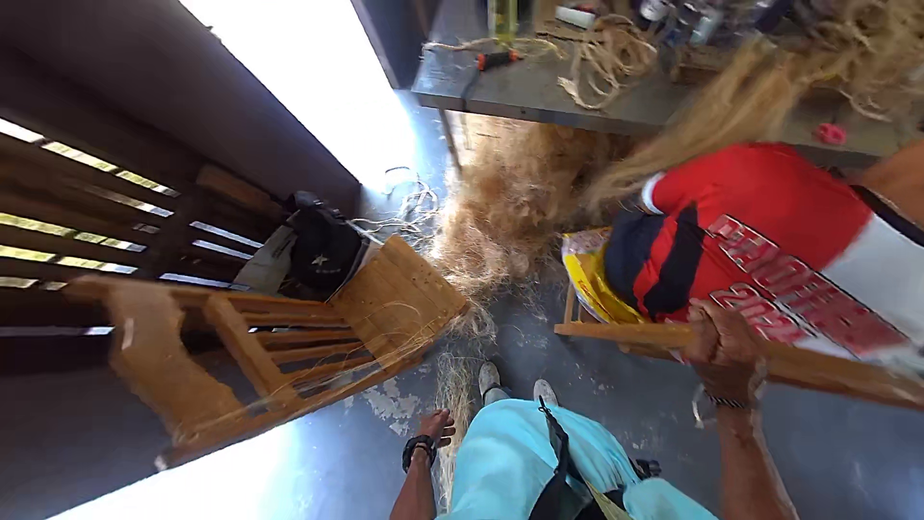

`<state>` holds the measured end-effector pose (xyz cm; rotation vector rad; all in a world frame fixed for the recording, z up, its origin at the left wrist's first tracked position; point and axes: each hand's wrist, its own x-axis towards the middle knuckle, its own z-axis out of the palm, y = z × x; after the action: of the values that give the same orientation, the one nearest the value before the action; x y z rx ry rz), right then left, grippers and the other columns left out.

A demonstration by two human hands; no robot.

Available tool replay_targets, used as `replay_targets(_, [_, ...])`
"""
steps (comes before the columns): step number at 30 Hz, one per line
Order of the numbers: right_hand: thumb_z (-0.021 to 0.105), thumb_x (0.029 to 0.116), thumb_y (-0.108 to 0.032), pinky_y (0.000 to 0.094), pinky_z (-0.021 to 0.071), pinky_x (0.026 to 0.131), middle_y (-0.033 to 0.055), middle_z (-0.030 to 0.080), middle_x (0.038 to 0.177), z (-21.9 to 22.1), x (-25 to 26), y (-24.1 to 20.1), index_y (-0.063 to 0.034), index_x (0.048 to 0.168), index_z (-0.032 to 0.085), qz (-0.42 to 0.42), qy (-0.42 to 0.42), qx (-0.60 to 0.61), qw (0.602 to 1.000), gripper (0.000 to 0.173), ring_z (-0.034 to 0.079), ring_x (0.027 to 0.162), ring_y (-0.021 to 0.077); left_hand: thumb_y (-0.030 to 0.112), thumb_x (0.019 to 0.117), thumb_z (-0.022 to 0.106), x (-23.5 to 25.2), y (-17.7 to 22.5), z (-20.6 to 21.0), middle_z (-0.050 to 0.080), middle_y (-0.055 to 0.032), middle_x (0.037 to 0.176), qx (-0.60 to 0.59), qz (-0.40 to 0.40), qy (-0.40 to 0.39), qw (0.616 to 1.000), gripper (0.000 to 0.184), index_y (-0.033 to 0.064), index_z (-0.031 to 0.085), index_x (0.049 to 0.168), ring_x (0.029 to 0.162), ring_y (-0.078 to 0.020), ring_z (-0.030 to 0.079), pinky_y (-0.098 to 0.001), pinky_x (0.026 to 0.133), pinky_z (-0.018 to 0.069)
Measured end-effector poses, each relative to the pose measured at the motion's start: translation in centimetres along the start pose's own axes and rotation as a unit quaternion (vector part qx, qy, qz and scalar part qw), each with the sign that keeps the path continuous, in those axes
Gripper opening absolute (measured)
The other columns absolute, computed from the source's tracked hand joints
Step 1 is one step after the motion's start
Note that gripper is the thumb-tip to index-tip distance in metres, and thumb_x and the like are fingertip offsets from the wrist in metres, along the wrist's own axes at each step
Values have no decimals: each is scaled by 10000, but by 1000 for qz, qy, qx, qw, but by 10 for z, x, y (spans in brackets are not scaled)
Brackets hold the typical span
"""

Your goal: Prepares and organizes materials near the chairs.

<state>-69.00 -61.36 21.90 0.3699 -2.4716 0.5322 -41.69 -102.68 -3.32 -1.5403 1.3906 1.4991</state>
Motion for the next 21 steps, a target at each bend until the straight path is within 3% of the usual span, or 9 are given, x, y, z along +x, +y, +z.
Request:
replay_targets(10, [488,1035,-138,472,585,739,273,711,876,-1,3,-2,106,1038,713,-14,-19,20,1000,332,718,788,392,274,1099,478,-3,-10,-1,690,-207,1168,-39,-8,5,999,386,1,551,1362,921,-287,711,-448,793,579])
replay_targets(21, [530,1041,-125,382,580,751,246,728,890,2,1,1,77,1032,734,-24,-3,11,1000,287,731,796,325,288,1106,462,-14,-30,1,684,-207,1190,-62,-24,12,998,403,2,542,1378,925,-277,705,-438,802,571])
